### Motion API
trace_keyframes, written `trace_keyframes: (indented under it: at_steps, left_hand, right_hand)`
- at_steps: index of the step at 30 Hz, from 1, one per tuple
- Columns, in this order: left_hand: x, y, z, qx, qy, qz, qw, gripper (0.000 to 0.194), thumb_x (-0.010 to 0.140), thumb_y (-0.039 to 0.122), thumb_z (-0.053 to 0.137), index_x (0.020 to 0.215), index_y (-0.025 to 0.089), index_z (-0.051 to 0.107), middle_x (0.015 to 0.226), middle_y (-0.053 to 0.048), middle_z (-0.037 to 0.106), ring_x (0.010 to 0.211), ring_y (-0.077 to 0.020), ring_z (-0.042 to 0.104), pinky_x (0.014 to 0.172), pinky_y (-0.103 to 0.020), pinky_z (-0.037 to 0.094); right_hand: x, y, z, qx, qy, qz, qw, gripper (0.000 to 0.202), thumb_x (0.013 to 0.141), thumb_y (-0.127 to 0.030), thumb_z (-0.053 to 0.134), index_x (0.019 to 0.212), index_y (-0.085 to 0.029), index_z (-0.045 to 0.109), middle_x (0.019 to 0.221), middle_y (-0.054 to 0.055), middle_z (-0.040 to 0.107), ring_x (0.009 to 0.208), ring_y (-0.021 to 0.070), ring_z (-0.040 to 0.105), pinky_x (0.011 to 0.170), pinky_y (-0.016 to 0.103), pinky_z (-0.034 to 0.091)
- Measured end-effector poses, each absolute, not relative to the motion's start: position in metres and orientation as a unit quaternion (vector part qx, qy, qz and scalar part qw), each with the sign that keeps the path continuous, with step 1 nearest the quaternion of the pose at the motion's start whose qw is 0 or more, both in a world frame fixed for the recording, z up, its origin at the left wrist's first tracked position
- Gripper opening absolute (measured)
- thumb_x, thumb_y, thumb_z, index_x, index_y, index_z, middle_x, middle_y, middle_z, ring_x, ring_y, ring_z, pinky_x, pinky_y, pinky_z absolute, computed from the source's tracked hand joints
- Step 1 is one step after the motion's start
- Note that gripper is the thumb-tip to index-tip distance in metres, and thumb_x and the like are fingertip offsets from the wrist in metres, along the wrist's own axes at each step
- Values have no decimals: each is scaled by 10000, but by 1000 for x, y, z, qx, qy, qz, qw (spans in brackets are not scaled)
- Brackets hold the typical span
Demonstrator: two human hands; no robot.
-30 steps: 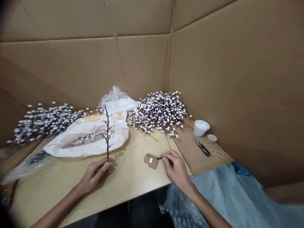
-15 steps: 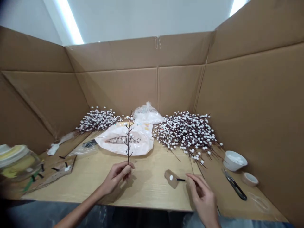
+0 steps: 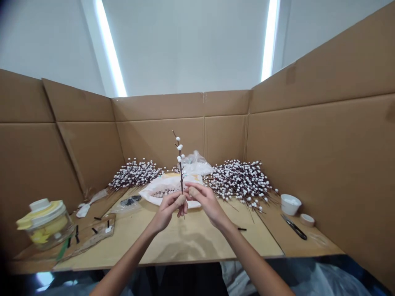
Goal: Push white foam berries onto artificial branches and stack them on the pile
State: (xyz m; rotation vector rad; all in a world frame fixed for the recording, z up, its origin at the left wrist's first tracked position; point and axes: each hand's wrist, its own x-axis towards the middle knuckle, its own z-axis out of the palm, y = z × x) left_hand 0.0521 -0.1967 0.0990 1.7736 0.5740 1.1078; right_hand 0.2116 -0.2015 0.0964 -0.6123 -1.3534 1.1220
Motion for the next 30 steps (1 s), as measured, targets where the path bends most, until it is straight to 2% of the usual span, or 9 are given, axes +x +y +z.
trace_keyframes:
  at_steps: [3,5,10,13,16,19,21,26,30]
  left_hand:
    - [48,-202,104,720,219,471,461,399,858,511,538,736,131,558,588,-12,557,477,-98,472,476,-224,376]
    - [44,-204,105,717,215,480,457,412,855,523,534,715,136,543,586,-16,557,476,-100,474,465,-223,371]
    - [38,-205,112,720,216,488,444,432,860,523,526,684,129,547,582,-26,549,498,-107,487,467,-222,369]
    - [37,-199,116,725,221,493,428,423,873,510,514,690,130,548,576,-17,533,506,-106,480,475,-219,371]
    - [37,-189,119,731,230,498,405,422,883,509,499,689,136,535,578,-7,518,510,-102,471,477,-215,371]
    - [38,-176,124,743,244,496,377,429,889,517,482,685,143,528,596,-7,520,526,-103,471,494,-217,383]
    - [36,-168,129,757,256,483,358,422,892,518,472,720,141,551,639,-20,545,569,-116,500,531,-225,414]
    - [13,-129,129,800,338,407,285,420,916,484,425,865,129,644,850,-67,651,790,-178,589,678,-262,464]
    - [-15,-81,101,810,455,308,206,339,892,397,530,764,106,651,768,-39,640,778,-198,598,708,-309,475]
  right_hand:
    - [188,-201,116,-248,-592,477,601,304,786,-431,667,898,-151,706,766,32,675,670,122,591,644,234,489]
    - [179,-206,123,-245,-587,480,604,281,761,-412,692,829,-140,688,727,26,660,590,103,546,547,211,453]
    - [170,-208,129,-211,-566,523,601,250,721,-374,728,796,-149,651,774,32,672,593,124,598,505,225,494]
    - [168,-201,132,-196,-575,530,592,252,738,-389,711,807,-162,627,739,8,659,466,111,575,409,233,484]
    - [165,-192,136,-189,-592,520,586,225,777,-386,670,797,-178,584,607,-33,606,339,92,492,326,224,424]
    - [164,-181,143,-197,-610,499,583,204,789,-368,653,767,-189,558,522,-54,551,341,96,481,327,212,394]
    - [166,-173,150,-201,-619,481,587,193,792,-357,646,752,-192,553,552,-47,563,383,97,500,353,209,398]
    - [183,-154,172,-193,-596,348,698,125,794,-286,650,756,-181,593,715,-16,608,651,102,582,628,232,497]
    - [201,-147,186,-160,-563,325,743,86,785,-262,671,791,-190,625,673,-24,608,609,98,569,619,245,494]
